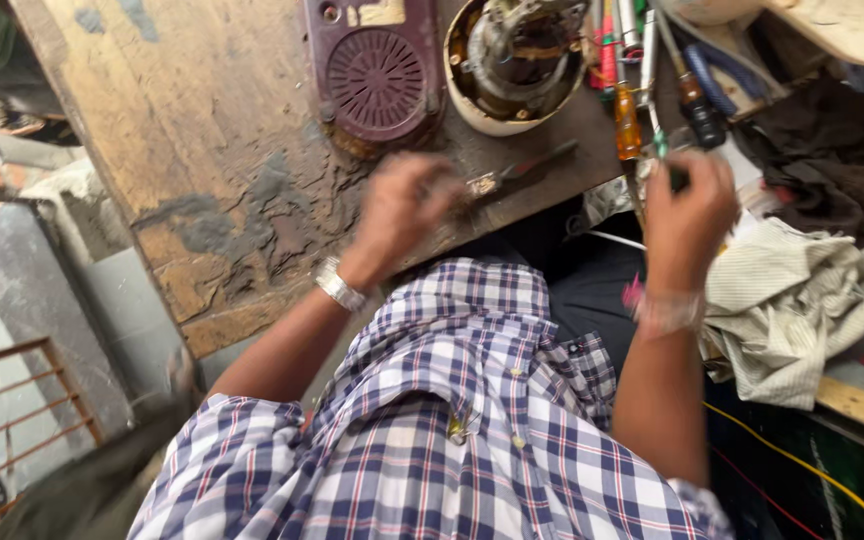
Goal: The person cleans and adjusts components of a ceiling fan motor using a wire brush, screwdriver, and cloth. They remove a capacitor, brush the motor housing, wipe surfaces, and tighten screws on the motor assembly.
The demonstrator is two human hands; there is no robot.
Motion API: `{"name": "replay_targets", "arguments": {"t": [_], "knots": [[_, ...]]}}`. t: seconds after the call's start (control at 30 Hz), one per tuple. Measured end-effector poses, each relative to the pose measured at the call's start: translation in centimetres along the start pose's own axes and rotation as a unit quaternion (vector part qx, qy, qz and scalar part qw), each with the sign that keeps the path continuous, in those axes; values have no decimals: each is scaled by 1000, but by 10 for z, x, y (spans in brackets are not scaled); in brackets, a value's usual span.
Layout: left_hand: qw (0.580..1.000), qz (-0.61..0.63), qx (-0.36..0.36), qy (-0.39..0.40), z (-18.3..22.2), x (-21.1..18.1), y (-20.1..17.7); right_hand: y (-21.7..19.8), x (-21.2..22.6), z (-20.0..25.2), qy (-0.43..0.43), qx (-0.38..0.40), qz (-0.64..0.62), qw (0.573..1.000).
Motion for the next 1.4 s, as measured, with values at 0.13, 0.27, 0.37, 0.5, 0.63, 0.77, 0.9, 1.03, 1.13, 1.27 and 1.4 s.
{"name": "replay_targets", "arguments": {"t": [0.13,0.27,0.37,0.5,0.63,0.77,0.9,1.03,1.13,1.27,1.4], "knots": [[859,487,115,-107,25,-20,80,5,99,82,104,159,-266,945],[858,502,-19,-104,0,15,62,-4,183,91,-134,193,-220,947],[987,21,-122,-99,-52,58,-39,-9,187,89,-152,221,-201,942],[962,-226,-113,102,-103,52,-82,-6,183,95,-122,255,-223,933],[947,-253,-145,131,-125,56,-85,-13,187,99,-170,222,-198,939],[937,-277,-138,161,-125,50,-74,-9,178,101,-157,233,-182,942],[943,-240,-164,162,-124,50,-81,-6,178,98,-152,229,-177,945],[966,-233,-60,93,-139,75,-55,-8,180,100,-167,224,-180,943],[950,-270,-122,98,-147,72,-69,-9,180,98,-166,223,-179,944],[958,-250,-118,83,-140,68,-69,-11,175,96,-150,222,-185,945],[968,-227,-102,20,-139,75,-69,-12,174,93,-157,216,-184,946]]}}
Point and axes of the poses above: each hand's wrist, its own z-axis away from the middle knuckle, its own y-axis out of the palm, x = y × z, the point moved 10 cm from there along -z, towards the middle knuckle, and after that the axes turned 14 degrees about z, right-handed, at the moved point
